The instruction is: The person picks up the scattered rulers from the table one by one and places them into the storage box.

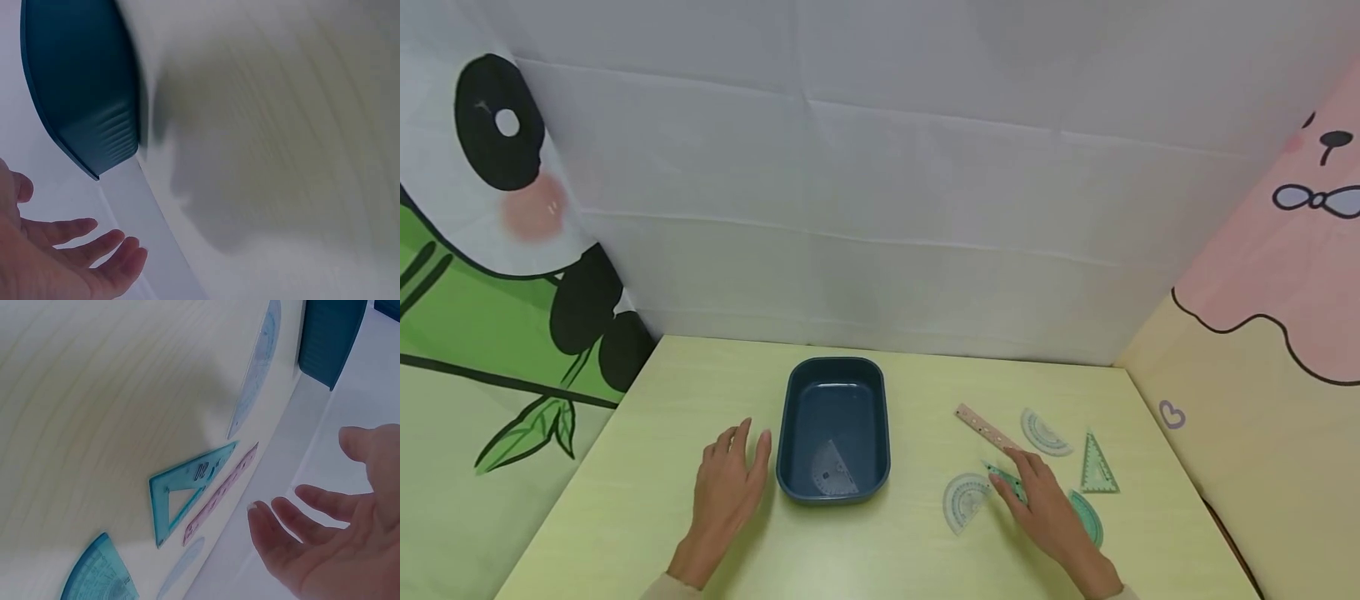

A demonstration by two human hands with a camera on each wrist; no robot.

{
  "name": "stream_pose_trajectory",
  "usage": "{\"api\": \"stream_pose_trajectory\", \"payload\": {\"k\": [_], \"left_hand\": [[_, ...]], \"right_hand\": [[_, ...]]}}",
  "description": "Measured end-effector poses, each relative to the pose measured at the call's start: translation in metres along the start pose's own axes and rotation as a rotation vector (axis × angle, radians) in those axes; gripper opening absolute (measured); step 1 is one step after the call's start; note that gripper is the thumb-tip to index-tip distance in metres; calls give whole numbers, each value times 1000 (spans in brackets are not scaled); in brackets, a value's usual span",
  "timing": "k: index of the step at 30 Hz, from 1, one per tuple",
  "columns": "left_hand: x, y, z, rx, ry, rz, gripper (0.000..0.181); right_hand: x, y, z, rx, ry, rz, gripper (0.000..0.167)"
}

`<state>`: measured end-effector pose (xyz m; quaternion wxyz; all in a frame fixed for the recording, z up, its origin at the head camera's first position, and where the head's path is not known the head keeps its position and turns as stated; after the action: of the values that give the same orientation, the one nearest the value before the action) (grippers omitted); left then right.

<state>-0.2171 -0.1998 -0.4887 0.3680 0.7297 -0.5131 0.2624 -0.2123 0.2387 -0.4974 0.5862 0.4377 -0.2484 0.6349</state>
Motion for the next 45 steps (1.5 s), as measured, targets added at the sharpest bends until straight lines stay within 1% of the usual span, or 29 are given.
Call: {"api": "stream_pose_trajectory", "payload": {"k": [4,6,11,14,16,19,25,28,33,36,39,45], "left_hand": [[-2,3,2,47,-77,8,59],[-4,5,2,65,-110,21,59],[-10,9,1,87,-156,59,59],[-13,11,0,100,-188,66,59],[-15,12,-1,111,-217,66,58],[-18,15,-2,126,-261,54,55],[-22,19,-3,150,-309,25,52],[-24,21,-3,175,-327,19,49],[-29,23,-3,217,-346,14,44],[-31,25,-2,222,-354,2,41],[-32,27,-3,212,-363,-8,39],[-35,31,-5,214,-364,9,38]], "right_hand": [[-2,1,1,-19,52,15,54],[-2,1,3,-20,60,14,50],[-3,1,5,-33,63,0,43],[-5,1,3,-68,111,9,43],[-7,1,2,-96,150,18,43],[-11,0,-2,-139,172,38,44],[-17,0,-5,-202,129,66,48],[-19,0,-3,-204,106,69,50],[-22,0,0,-183,92,57,50],[-22,0,2,-159,88,44,50],[-22,1,3,-140,78,34,50],[-25,1,2,-140,89,38,50]]}}
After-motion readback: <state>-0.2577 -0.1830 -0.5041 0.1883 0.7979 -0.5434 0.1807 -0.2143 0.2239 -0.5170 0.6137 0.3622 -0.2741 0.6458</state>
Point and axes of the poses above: each hand's wrist, its own y-axis towards the middle knuckle, its own x-axis out of the back of the hand, z = x × y, the point moved 9 cm from there along y, towards the middle knuckle
